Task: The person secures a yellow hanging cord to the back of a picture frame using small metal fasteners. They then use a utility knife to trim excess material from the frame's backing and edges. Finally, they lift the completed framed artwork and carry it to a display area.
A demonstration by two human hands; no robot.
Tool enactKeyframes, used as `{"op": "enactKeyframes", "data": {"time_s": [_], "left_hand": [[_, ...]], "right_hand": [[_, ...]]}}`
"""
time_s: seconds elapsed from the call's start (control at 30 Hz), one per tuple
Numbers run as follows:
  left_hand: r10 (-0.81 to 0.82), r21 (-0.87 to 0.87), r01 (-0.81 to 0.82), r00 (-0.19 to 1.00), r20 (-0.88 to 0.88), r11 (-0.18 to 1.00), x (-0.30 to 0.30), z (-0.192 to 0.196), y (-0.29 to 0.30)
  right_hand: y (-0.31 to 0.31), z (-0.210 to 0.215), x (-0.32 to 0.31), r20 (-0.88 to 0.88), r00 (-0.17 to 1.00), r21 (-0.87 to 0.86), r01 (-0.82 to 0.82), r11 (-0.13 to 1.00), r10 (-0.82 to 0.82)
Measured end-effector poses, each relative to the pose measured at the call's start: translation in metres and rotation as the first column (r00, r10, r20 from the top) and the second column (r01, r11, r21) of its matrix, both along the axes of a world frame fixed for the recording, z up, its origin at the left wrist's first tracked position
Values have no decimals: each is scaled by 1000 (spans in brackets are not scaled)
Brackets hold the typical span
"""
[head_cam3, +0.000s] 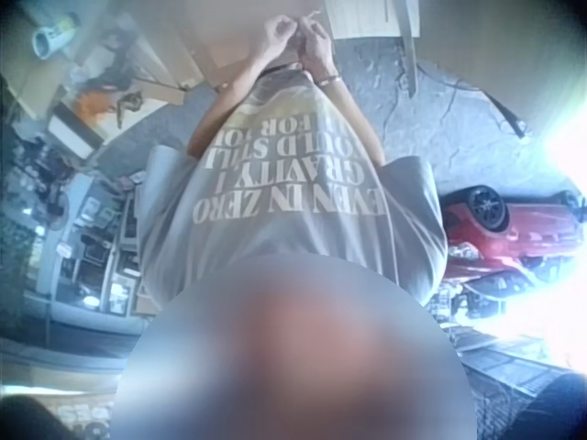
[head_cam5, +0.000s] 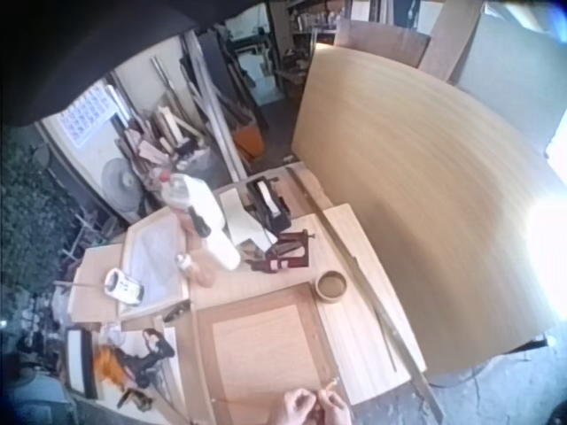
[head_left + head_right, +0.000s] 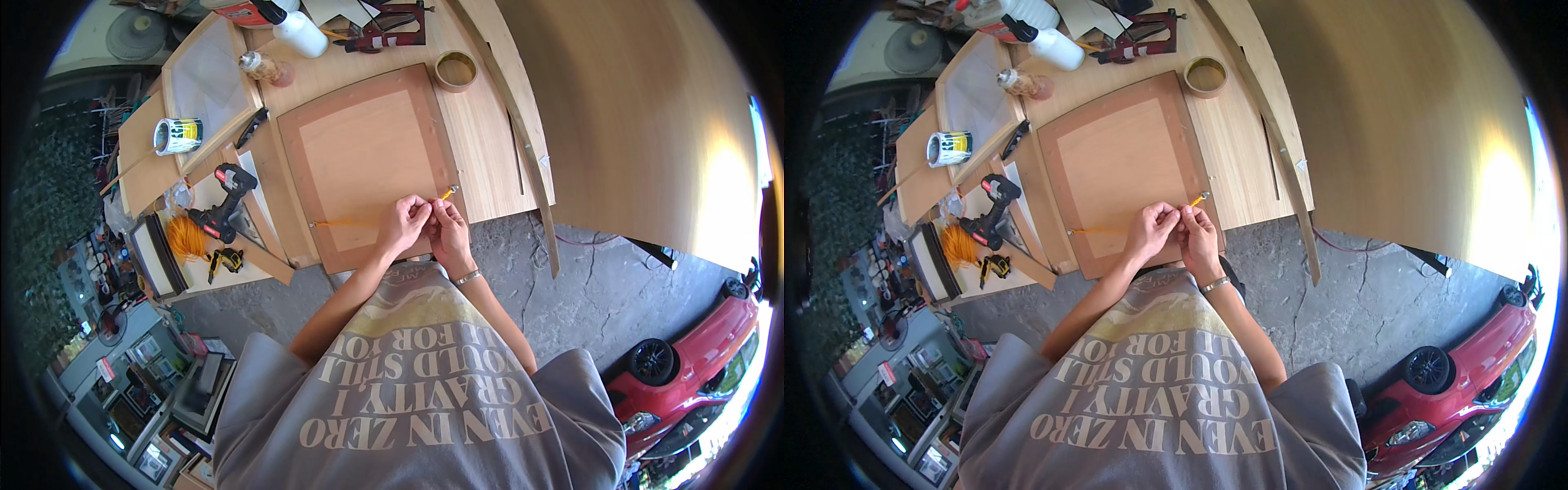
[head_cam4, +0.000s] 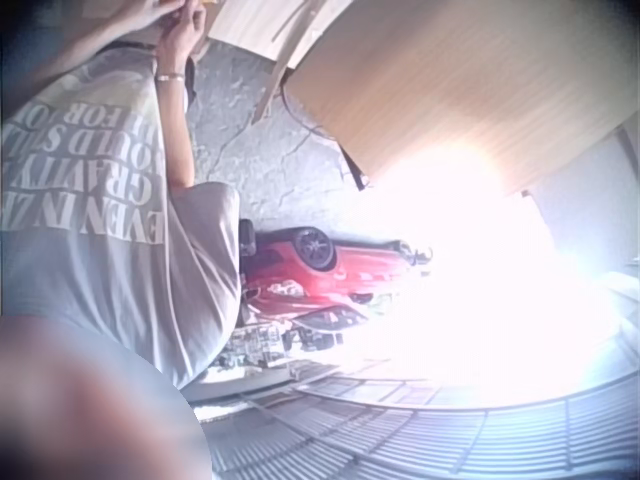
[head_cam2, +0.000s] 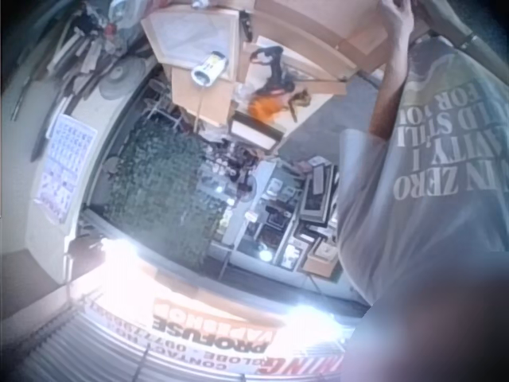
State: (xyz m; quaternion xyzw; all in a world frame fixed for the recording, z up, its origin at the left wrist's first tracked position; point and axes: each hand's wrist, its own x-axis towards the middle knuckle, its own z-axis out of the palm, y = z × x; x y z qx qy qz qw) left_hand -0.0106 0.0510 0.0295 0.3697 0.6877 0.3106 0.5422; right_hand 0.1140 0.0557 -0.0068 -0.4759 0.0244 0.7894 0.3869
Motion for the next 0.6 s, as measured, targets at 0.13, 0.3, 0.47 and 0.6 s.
{"op": "enactKeyframes", "data": {"time_s": [0.13, 0.3, 0.47, 0.6], "left_hand": [[-16, 13, 15, 993, 117, 1000, -8, -5, 7], [-174, -45, 168, 965, -197, 985, -11, -5, 9], [-231, -111, 215, 959, -164, 970, -6, -10, 20], [-419, -119, 405, 833, -361, 907, -2, -13, 21]], "right_hand": [[-6, -12, -4, -20, 998, 100, 60, 993, -59], [-7, -10, -7, 137, 991, 131, -6, 991, -12], [7, 21, 25, 554, 657, -8, -610, 792, 512], [69, 50, 54, 702, 621, 101, -571, 815, 348]]}}
